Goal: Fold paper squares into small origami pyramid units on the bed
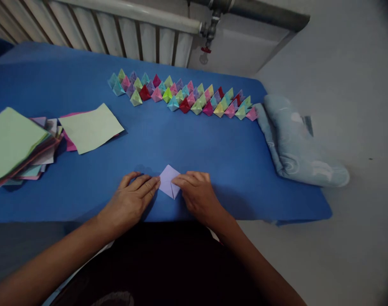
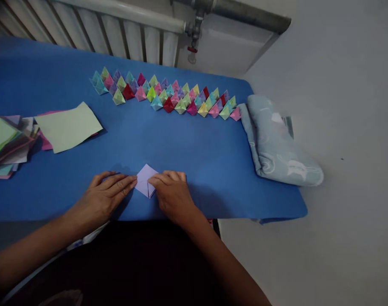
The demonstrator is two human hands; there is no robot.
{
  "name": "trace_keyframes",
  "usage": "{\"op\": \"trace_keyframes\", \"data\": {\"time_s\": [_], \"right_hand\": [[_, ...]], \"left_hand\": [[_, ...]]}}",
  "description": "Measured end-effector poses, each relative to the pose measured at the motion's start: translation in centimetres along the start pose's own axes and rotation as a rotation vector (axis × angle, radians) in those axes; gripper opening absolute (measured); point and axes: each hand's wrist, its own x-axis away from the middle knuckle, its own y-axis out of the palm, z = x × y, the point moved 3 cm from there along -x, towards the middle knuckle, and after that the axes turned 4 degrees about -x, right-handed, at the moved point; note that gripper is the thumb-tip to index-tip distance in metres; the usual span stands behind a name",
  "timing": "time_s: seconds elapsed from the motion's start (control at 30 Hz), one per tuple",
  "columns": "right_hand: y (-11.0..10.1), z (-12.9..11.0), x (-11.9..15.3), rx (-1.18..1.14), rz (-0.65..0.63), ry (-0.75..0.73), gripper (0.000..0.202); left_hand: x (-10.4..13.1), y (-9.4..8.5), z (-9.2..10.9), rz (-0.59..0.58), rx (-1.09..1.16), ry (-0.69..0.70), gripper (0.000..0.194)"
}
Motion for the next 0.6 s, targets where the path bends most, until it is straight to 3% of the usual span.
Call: {"op": "trace_keyframes", "data": {"time_s": [0.17, 0.33, 0.6], "right_hand": [[-0.3, 0.0, -0.2, -0.025, 0.02, -0.013, 0.021], [-0.4, -0.1, -0.6, -0.026, 0.012, -0.024, 0.018], [-0.5, 0.2, -0.4, -0.052, 0.015, -0.024, 0.024]], "left_hand": [[0.7, -0.6, -0.2, -0.039, -0.021, -0.036, 0.041], [-0.9, -1.8, 0.1, -0.01, -0.002, -0.105, 0.035], [-3.6, -0.8, 0.1, 0.0, 0.12, 0.004, 0.024]]}}
